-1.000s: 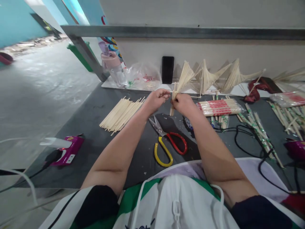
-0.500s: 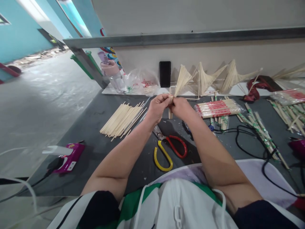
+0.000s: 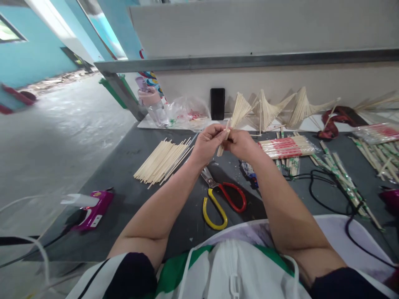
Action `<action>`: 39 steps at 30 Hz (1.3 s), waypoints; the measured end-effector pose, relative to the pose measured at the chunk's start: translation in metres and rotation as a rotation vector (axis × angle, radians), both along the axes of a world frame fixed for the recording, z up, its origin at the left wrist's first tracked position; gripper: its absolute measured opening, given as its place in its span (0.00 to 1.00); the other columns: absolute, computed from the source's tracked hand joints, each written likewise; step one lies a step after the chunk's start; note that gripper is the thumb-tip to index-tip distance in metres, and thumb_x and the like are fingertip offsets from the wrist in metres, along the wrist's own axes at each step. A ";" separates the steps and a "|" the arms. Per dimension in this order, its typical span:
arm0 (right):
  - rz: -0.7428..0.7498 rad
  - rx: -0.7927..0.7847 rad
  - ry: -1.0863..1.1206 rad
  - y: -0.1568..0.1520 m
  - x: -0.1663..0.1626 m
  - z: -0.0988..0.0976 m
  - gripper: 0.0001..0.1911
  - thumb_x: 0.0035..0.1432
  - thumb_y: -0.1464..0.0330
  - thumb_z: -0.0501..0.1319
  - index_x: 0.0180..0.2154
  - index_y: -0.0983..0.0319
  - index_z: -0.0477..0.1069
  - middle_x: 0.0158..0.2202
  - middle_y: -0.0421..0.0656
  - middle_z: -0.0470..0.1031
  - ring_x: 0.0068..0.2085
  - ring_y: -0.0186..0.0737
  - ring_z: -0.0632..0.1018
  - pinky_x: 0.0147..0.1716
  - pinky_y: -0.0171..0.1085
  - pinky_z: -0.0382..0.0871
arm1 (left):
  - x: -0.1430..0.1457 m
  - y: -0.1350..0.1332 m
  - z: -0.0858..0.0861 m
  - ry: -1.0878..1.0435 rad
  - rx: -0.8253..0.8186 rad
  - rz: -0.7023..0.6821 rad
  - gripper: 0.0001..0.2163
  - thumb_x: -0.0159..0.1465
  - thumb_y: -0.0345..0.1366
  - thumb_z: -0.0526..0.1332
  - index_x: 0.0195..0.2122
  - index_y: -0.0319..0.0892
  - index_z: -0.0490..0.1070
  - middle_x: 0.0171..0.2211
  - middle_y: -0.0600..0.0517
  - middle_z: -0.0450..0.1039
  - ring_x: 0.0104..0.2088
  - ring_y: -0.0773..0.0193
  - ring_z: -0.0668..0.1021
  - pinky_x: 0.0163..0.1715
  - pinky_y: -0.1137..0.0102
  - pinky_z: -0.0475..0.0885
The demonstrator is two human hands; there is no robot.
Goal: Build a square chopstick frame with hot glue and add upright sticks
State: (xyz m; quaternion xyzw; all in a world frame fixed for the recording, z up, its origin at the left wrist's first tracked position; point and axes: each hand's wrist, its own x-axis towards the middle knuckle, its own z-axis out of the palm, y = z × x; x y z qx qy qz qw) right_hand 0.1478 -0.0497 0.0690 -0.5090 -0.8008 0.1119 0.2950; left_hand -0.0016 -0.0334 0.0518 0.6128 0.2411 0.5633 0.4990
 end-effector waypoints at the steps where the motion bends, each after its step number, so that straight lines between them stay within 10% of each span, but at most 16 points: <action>1: 0.027 0.042 0.025 -0.002 0.000 0.002 0.08 0.62 0.72 0.60 0.38 0.65 0.78 0.37 0.48 0.81 0.37 0.42 0.79 0.38 0.37 0.68 | -0.001 -0.005 0.005 0.014 0.039 0.010 0.12 0.62 0.46 0.71 0.39 0.43 0.79 0.37 0.52 0.81 0.41 0.65 0.80 0.50 0.68 0.74; 16: 0.000 0.526 0.088 -0.038 -0.015 0.014 0.15 0.67 0.65 0.55 0.48 0.59 0.77 0.51 0.54 0.81 0.55 0.50 0.80 0.56 0.49 0.73 | -0.026 -0.051 0.060 0.121 0.551 -0.065 0.05 0.68 0.37 0.67 0.42 0.52 0.83 0.48 0.51 0.83 0.58 0.56 0.80 0.67 0.51 0.69; 27: 0.047 0.046 0.314 -0.042 -0.027 0.032 0.09 0.61 0.67 0.58 0.27 0.60 0.69 0.28 0.44 0.77 0.32 0.41 0.77 0.32 0.37 0.66 | -0.021 -0.038 0.051 0.049 0.090 -0.030 0.10 0.63 0.45 0.71 0.40 0.47 0.79 0.34 0.53 0.78 0.36 0.66 0.80 0.39 0.70 0.77; 39: 0.018 -0.263 0.497 -0.041 -0.035 0.032 0.12 0.61 0.68 0.64 0.25 0.61 0.71 0.23 0.40 0.77 0.27 0.38 0.79 0.28 0.34 0.68 | -0.032 -0.020 0.048 0.143 -0.015 -0.250 0.11 0.63 0.45 0.69 0.39 0.47 0.72 0.30 0.55 0.73 0.23 0.69 0.74 0.22 0.71 0.72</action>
